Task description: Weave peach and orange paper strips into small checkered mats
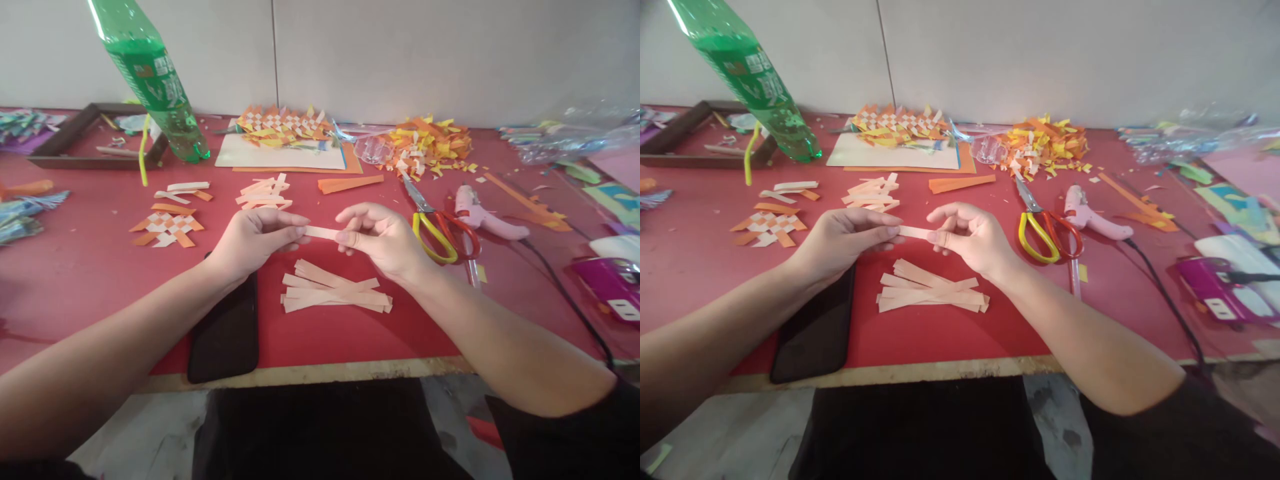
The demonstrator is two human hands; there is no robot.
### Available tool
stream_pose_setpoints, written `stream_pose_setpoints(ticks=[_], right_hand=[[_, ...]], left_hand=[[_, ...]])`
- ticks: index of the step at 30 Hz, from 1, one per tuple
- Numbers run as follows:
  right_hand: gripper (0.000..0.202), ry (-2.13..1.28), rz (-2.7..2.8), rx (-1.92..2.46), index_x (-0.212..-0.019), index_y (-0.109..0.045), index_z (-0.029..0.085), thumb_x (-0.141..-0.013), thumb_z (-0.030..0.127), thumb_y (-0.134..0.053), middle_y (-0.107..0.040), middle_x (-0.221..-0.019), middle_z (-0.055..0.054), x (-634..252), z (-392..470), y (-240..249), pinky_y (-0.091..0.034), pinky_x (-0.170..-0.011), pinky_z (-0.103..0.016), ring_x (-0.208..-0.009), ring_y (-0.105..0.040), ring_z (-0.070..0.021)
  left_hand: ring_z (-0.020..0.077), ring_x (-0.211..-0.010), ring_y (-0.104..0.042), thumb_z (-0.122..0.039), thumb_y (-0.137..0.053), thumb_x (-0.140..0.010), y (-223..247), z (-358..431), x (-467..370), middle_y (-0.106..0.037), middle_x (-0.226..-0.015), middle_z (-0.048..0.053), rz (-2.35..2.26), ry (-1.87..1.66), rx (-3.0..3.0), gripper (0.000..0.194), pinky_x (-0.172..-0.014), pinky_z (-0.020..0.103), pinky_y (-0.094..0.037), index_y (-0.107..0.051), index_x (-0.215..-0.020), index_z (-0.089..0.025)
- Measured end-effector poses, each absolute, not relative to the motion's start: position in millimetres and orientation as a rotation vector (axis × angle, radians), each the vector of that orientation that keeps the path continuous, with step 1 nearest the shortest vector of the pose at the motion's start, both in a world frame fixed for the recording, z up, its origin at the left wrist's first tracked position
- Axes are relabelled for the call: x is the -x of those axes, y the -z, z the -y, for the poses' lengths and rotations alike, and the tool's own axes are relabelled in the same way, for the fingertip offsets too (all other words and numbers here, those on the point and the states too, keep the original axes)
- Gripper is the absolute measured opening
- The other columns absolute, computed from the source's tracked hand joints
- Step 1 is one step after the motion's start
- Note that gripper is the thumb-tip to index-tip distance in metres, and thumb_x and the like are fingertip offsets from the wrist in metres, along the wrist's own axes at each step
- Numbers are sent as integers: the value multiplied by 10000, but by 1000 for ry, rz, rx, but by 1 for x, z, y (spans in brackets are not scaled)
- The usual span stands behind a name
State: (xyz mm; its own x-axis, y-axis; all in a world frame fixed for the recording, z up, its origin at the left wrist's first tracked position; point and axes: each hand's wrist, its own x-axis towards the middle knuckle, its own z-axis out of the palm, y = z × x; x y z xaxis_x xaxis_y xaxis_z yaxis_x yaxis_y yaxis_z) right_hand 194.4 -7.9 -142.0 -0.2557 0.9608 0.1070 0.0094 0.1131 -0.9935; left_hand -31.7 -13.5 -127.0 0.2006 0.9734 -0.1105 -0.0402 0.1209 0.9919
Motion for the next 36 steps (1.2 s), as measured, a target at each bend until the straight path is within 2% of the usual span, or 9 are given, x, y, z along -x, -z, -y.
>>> stream_pose_setpoints(ticks=[4, 10, 15, 17, 21, 27, 32, 34, 36], right_hand=[[553, -1228, 1572, 1110, -1185, -549, 266, -745, 444, -832, -639, -764, 38, -197, 11, 140, -475, -555, -276, -614, -599, -140], [286, -939, 2362, 1056, -774, -678, 214, -748, 457, -826, -555, -961, -35, -198, 16, 125, -430, -894, -381, -955, -536, -213], [302, -975, 2648, 1006, -719, -700, 209, -771, 489, -800, -551, -947, -49, -195, 21, 120, -384, -904, -409, -954, -478, -233], [310, -1006, 2657, 1003, -721, -699, 201, -799, 492, -775, -551, -942, -51, -195, 22, 121, -386, -893, -403, -947, -475, -229], [257, -1024, 2631, 952, -753, -743, 210, -864, 442, -726, -575, -937, -53, -198, 20, 123, -386, -897, -405, -947, -495, -221], [172, -871, 2409, 861, -775, -718, 190, -885, 322, -712, -651, -805, -37, -198, 17, 127, -429, -790, -348, -846, -566, -191], [224, -952, 2130, 987, -741, -678, 187, -878, 361, -713, -651, -753, -8, -197, 19, 125, -439, -712, -305, -743, -586, -152], [144, -1070, 2024, 1020, -896, -687, 200, -874, 339, -718, -664, -769, 9, -198, 21, 124, -447, -687, -285, -711, -597, -135], [257, -1274, 1954, 959, -1154, -619, 230, -909, 284, -673, -686, -779, 26, -200, 23, 122, -461, -671, -266, -703, -620, -129]], left_hand=[[183, -796, -767, -324, -886, -680, 130, 9, 32, -798, -826, 61, -1099, -1054, -1145, 273, -783, 273, -635, -795, -886, -168], [112, -593, -698, -264, -798, -768, 123, -7, 44, -778, -864, 49, -1419, -1240, -1280, 225, -633, 237, -622, -775, -959, -147], [81, -631, -662, -207, -767, -785, 125, -18, 54, -638, -1341, 23, -1565, -1366, -1277, 559, -593, 245, -588, -614, -1322, -234], [103, -689, -669, -229, -752, -812, 128, -16, 52, -671, -1252, -3, -1539, -1389, -1381, 573, -591, 233, -555, -580, -1357, -252], [163, -852, -691, -349, -693, -885, 126, -2, 44, -740, -1066, 50, -1318, -1351, -1613, 253, -630, 233, -526, -709, -1090, -203], [256, -1124, -656, -490, -721, -843, 115, 14, 41, -724, -1193, 91, -944, -874, -1768, 379, -837, 292, -536, -733, -1093, -204], [176, -834, -713, -369, -794, -798, 120, 12, 39, -757, -957, 50, -924, -798, -1686, 254, -744, 267, -549, -732, -957, -180], [131, -736, -682, -340, -766, -830, 120, 11, 37, -745, -834, 23, -994, -840, -1662, 175, -721, 244, -538, -736, -883, -176], [105, -682, -660, -320, -765, -831, 118, 11, 36, -736, -790, 4, -1040, -850, -1591, 159, -692, 223, -530, -731, -890, -177]])
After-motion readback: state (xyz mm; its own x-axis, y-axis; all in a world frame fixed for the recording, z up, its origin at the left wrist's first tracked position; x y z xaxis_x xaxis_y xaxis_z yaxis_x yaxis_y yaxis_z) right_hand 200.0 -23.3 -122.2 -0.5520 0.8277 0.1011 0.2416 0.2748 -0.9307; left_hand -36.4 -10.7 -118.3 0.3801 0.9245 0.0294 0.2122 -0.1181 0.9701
